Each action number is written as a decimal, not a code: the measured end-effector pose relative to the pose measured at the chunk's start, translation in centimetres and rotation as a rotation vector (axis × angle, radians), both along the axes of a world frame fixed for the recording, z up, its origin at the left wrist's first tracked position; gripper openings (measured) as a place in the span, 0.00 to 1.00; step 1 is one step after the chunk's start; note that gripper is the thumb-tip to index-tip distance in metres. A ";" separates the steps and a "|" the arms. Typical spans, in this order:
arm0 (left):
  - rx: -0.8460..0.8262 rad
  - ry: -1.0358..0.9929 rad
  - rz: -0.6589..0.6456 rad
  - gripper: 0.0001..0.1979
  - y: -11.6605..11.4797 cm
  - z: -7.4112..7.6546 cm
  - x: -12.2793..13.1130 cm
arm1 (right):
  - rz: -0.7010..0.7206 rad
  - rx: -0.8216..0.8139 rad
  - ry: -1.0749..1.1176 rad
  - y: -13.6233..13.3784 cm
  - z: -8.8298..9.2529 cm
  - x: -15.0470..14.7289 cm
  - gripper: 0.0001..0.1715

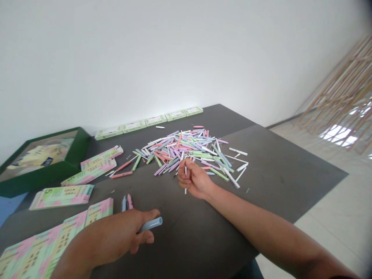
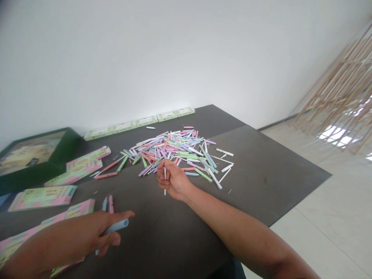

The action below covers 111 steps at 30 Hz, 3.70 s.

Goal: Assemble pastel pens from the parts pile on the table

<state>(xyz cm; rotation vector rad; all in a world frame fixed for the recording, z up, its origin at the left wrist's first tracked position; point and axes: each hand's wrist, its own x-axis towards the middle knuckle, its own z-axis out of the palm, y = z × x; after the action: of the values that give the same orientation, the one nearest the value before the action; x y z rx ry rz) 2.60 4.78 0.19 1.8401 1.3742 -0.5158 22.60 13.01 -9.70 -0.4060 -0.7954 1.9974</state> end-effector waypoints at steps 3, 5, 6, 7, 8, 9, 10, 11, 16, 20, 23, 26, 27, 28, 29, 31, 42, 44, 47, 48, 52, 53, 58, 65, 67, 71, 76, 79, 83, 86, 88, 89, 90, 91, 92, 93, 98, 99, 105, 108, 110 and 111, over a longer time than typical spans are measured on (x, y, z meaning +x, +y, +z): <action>0.010 0.009 -0.011 0.28 0.0 0.0 0.0 | -0.002 0.021 -0.016 -0.1 0.1 0.0 0.13; 0.004 0.002 -0.026 0.27 0.1 0.0 0.0 | -0.022 0.044 -0.036 -0.2 0.0 -0.1 0.14; -0.006 0.001 -0.030 0.27 0.1 0.0 0.0 | -0.030 0.055 -0.046 -0.3 0.0 -0.1 0.14; -0.016 0.001 -0.035 0.26 0.1 0.1 0.1 | -0.037 0.064 -0.054 -0.3 -0.1 -0.1 0.14; -0.020 0.002 -0.038 0.25 0.1 0.1 0.1 | -0.045 0.074 -0.060 -0.2 -0.2 0.0 0.14; -0.020 0.002 -0.042 0.25 0.2 0.1 0.1 | -0.054 0.084 -0.064 -0.2 -0.3 0.0 0.14; -0.014 0.001 -0.046 0.24 0.2 0.2 0.1 | -0.066 0.095 -0.066 -0.1 -0.4 0.0 0.14; -0.012 -0.002 -0.049 0.24 0.2 0.2 0.2 | -0.081 0.107 -0.069 0.0 -0.6 0.0 0.14; -0.022 -0.012 -0.072 0.22 0.4 0.8 0.6 | -0.134 0.111 -0.145 0.3 -0.9 0.0 0.12; -0.043 -0.010 -0.059 0.23 0.8 0.6 0.5 | -0.091 0.039 -0.202 -0.1 -0.6 -0.2 0.10; -0.070 -0.037 -0.060 0.25 1.5 0.0 0.1 | -0.066 0.000 -0.215 -0.3 -0.6 -0.3 0.10; -0.060 -0.035 -0.050 0.23 2.5 -0.3 -0.5 | -0.063 -0.036 -0.214 -0.2 -0.8 -0.2 0.10; -0.034 -0.015 -0.054 0.22 2.8 -0.4 -0.7 | -0.066 -0.039 -0.215 -0.2 -0.9 -0.2 0.10; -0.014 -0.006 -0.061 0.22 3.1 -0.5 -0.9 | -0.075 -0.034 -0.222 -0.2 -0.8 -0.2 0.10; 0.012 0.003 -0.070 0.24 3.4 -0.6 -1.0 | -0.086 -0.016 -0.234 -0.4 -0.6 -0.3 0.10; 0.072 0.035 -0.094 0.28 3.8 -0.8 -1.1 | -0.087 0.072 -0.276 -1.2 0.1 -0.6 0.10; 0.144 0.071 -0.130 0.35 4.5 -1.9 -1.6 | -0.020 0.149 -0.281 -3.0 1.3 -1.7 0.08; 0.144 0.058 -0.138 0.35 4.6 -2.1 -1.5 | -0.023 0.181 -0.335 -2.9 1.0 -1.9 0.08; 0.158 0.040 -0.149 0.33 4.8 -2.0 -1.1 | -0.001 0.254 -0.392 -3.5 0.9 -2.7 0.09; 0.166 0.032 -0.155 0.33 4.9 -2.0 -0.9 | -0.011 0.278 -0.394 -3.8 0.9 -2.9 0.10; 0.180 0.001 -0.172 0.34 4.9 -1.7 -0.4 | -0.105 0.288 -0.316 -4.2 1.3 -3.3 0.11; 0.175 0.001 -0.169 0.34 4.8 -1.6 -0.5 | -0.127 0.249 -0.263 -4.1 1.4 -3.1 0.10; 0.122 0.007 -0.121 0.37 4.4 -1.7 -0.7 | -0.216 0.038 0.064 -2.8 3.3 -2.2 0.06; 0.111 -0.063 -0.149 0.37 4.4 -2.0 -0.6 | -0.330 -0.051 0.324 -2.9 5.9 -2.7 0.05; 0.117 -0.082 -0.164 0.35 4.3 -1.9 -0.5 | -0.356 -0.079 0.359 -3.2 5.9 -3.1 0.04; 0.128 -0.138 -0.194 0.33 3.9 -1.7 -0.4 | -0.394 -0.074 0.383 -4.0 5.8 -3.8 0.04; 0.146 -0.143 -0.174 0.30 3.3 -1.0 -0.4 | -0.468 0.025 0.335 -6.1 5.6 -4.4 0.06; 0.162 -0.109 -0.181 0.25 3.1 -0.5 -0.2 | -0.498 0.122 0.216 -7.8 4.7 -4.6 0.07; 0.185 -0.027 -0.162 0.24 2.9 -0.1 0.0 | -0.543 0.213 0.008 -9.1 3.0 -4.4 0.09; 0.168 -0.022 -0.162 0.26 2.8 0.0 -0.1 | -0.537 0.246 -0.063 -9.3 2.4 -4.1 0.10; 0.167 -0.026 -0.169 0.27 2.9 -0.1 -0.4 | -0.526 0.263 -0.098 -9.2 2.4 -4.0 0.10; 0.170 -0.028 -0.165 0.27 2.9 -0.2 -0.6 | -0.529 0.268 -0.111 -9.1 2.5 -4.0 0.10; 0.176 -0.031 -0.158 0.28 2.9 -0.2 -0.7 | -0.536 0.272 -0.119 -9.1 2.6 -4.0 0.10; 0.168 -0.037 -0.151 0.28 3.0 -0.3 -0.9 | -0.545 0.274 -0.124 -9.0 2.8 -4.1 0.10; 0.148 -0.049 -0.147 0.28 3.0 -0.3 -1.0 | -0.549 0.277 -0.129 -9.0 2.9 -4.1 0.10; 0.136 -0.066 -0.146 0.28 3.1 -0.4 -1.1 | -0.551 0.279 -0.134 -9.0 3.0 -4.1 0.11; 0.108 -0.084 -0.146 0.28 3.1 -0.4 -1.4 | -0.504 0.271 -0.136 -9.3 3.3 -4.2 0.11; 0.106 -0.085 -0.143 0.28 3.1 -0.4 -1.4 | -0.494 0.271 -0.126 -9.4 3.3 -4.2 0.11; 0.107 -0.103 -0.119 0.26 3.0 -0.4 -1.7 | -0.448 0.271 -0.066 -9.5 3.4 -4.5 0.10; 0.114 -0.110 -0.116 0.24 3.0 -0.4 -1.9 | -0.434 0.248 -0.047 -9.5 3.3 -4.6 0.10; 0.116 -0.115 -0.119 0.23 3.0 -0.3 -1.9 | -0.427 0.237 -0.034 -9.5 3.2 -4.7 0.10; 0.109 -0.122 -0.119 0.23 3.0 -0.3 -1.9 | -0.422 0.231 -0.026 -9.5 3.1 -4.7 0.10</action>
<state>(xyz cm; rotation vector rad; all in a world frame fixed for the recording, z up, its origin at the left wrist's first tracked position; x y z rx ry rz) 0.65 7.76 -0.08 2.0164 1.2386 -0.3883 17.89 3.49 -6.58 -0.4252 -0.8654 1.4950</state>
